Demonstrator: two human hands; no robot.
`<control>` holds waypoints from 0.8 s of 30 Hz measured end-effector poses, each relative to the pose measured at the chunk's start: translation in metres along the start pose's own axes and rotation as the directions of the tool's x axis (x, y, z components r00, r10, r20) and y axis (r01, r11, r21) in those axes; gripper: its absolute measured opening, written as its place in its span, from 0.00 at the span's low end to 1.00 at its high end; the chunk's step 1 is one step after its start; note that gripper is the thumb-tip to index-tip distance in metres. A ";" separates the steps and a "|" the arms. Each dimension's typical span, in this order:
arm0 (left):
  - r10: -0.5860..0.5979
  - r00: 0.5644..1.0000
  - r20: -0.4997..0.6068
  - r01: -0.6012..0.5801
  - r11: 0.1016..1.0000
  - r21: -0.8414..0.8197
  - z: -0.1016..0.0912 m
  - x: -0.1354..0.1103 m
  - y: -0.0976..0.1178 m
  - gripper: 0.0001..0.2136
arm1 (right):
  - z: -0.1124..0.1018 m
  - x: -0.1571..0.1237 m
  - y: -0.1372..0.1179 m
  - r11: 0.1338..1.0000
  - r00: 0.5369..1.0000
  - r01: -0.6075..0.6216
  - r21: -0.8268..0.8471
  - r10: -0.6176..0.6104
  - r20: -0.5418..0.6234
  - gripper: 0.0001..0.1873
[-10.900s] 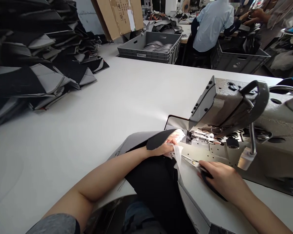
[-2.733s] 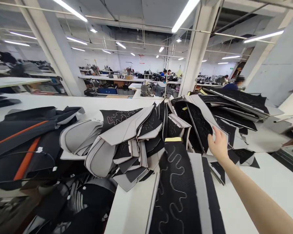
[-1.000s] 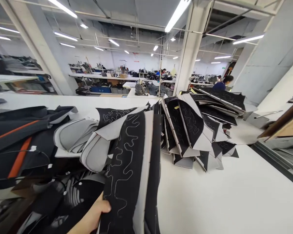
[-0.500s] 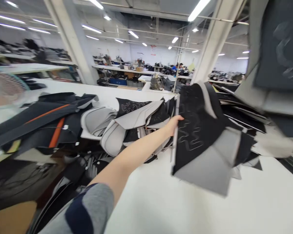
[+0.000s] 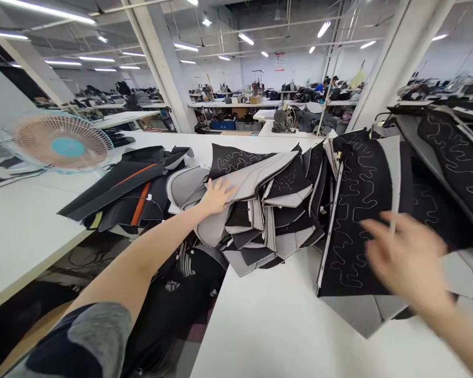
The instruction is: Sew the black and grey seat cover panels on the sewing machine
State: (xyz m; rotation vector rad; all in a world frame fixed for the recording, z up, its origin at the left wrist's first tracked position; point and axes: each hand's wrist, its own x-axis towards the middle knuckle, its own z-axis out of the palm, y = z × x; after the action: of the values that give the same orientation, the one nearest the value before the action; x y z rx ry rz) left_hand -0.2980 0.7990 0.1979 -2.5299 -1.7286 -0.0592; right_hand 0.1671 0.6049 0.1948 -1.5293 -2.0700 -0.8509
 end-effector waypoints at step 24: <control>-0.401 0.844 0.358 0.460 0.194 -0.867 0.098 0.020 0.046 0.38 | 0.043 0.048 -0.104 0.790 0.994 -0.053 0.611 -0.015 0.105 0.13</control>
State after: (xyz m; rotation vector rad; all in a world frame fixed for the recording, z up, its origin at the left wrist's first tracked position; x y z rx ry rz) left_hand -0.2486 0.8092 0.0996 -2.3210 -3.0254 -1.5048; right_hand 0.0544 0.6464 0.1721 -1.2330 -2.1022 -0.0452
